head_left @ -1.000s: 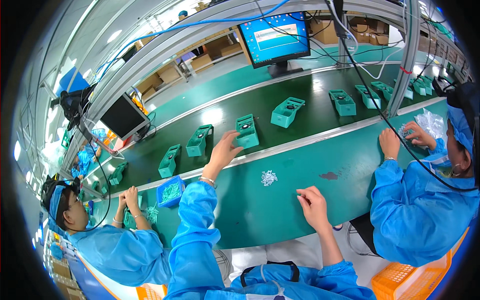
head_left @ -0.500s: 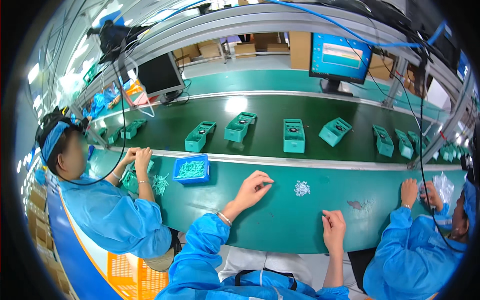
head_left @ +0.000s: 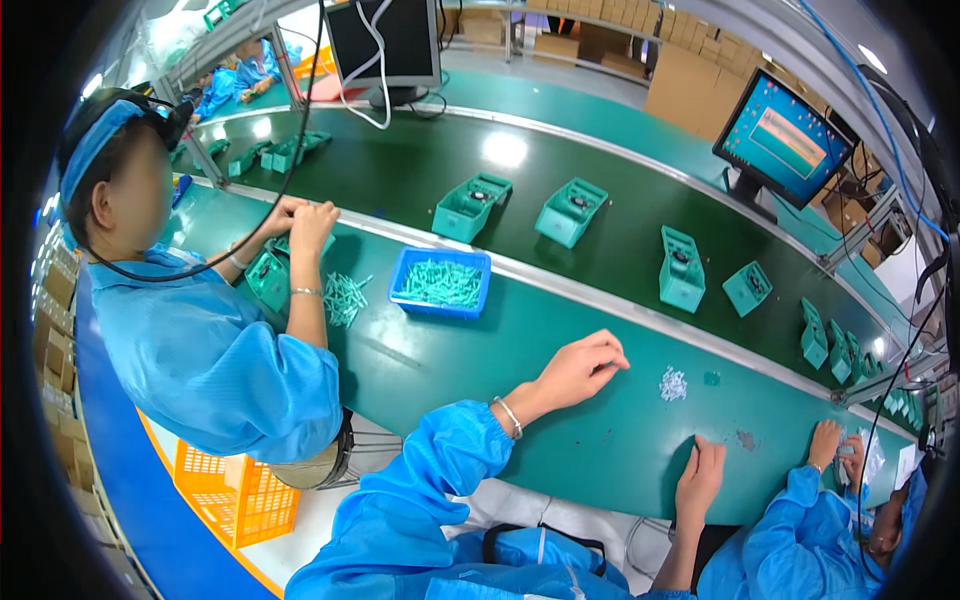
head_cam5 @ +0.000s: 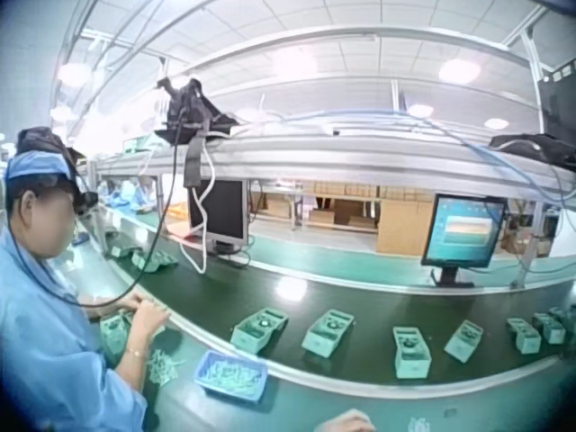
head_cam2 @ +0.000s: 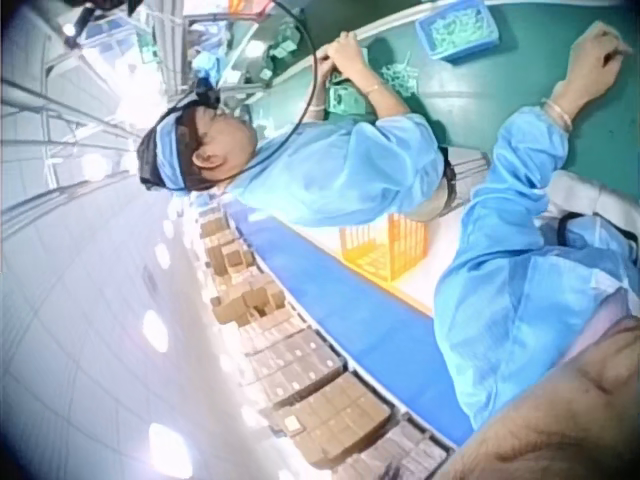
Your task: The person assembles green electronic meter casings by hand, inserting internal components, pins, and circuit boards into each casing.
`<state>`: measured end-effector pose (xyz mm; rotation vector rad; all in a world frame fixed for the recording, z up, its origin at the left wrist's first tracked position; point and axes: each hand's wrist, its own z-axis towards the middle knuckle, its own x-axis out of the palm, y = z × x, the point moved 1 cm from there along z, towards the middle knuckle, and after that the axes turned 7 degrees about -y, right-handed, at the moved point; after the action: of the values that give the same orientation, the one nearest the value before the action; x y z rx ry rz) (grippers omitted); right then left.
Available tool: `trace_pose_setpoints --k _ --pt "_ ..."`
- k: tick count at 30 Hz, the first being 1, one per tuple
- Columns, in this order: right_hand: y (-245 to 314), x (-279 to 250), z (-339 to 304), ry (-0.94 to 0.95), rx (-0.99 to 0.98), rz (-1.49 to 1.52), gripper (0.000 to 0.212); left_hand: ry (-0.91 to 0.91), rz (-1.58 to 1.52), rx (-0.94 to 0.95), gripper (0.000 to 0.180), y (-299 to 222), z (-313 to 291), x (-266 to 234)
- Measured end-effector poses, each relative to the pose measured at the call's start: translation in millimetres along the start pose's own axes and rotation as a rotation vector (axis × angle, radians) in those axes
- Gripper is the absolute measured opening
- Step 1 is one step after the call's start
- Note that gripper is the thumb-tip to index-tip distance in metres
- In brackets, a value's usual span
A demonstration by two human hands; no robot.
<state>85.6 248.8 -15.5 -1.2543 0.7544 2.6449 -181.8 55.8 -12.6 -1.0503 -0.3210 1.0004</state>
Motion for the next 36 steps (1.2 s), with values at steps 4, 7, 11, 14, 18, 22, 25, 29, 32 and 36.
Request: trace_pose_setpoints --k 4,7,11,14,18,22,25,29,32,36 --pt "8.4 8.7 -0.9 -0.025 0.012 -0.071 0.022 -0.028 -0.017 -0.014 0.012 5.3 -0.2 -0.7" --pt "22.5 13.0 -1.1 -0.009 0.007 -0.116 0.023 -0.04 -0.022 -0.028 0.012 3.8 4.1 1.9" --pt "47.1 28.5 -4.6 0.069 -0.089 -0.092 0.028 -0.079 -0.028 -0.03 0.013 9.2 3.8 -1.8" --pt "66.1 38.7 -3.9 0.101 -0.162 -0.057 0.031 -0.108 -0.012 -0.033 0.013 9.1 5.6 -3.4" --pt "88.9 50.7 0.8 0.115 -0.286 -0.02 0.037 -0.087 -0.023 -0.061 0.013 6.3 6.6 -2.4" --pt "125.5 76.6 14.8 0.149 -0.535 0.058 0.038 -0.115 -0.004 -0.015 0.013 13.1 4.6 -5.9" --pt "161.0 99.8 32.4 0.265 -0.673 0.2 0.03 -0.136 0.02 -0.038 0.012 14.8 1.1 -11.0" --pt "171.5 125.9 41.6 0.303 -0.663 0.302 0.022 -0.169 0.028 -0.114 0.01 23.1 4.5 -19.1" --pt "172.2 116.7 43.0 0.318 -0.644 0.316 0.022 -0.228 0.068 -0.149 0.012 24.0 6.8 -25.1" --pt "170.7 117.0 46.8 0.369 -0.579 0.404 0.024 -0.189 0.105 -0.178 0.011 27.4 6.8 -24.2"
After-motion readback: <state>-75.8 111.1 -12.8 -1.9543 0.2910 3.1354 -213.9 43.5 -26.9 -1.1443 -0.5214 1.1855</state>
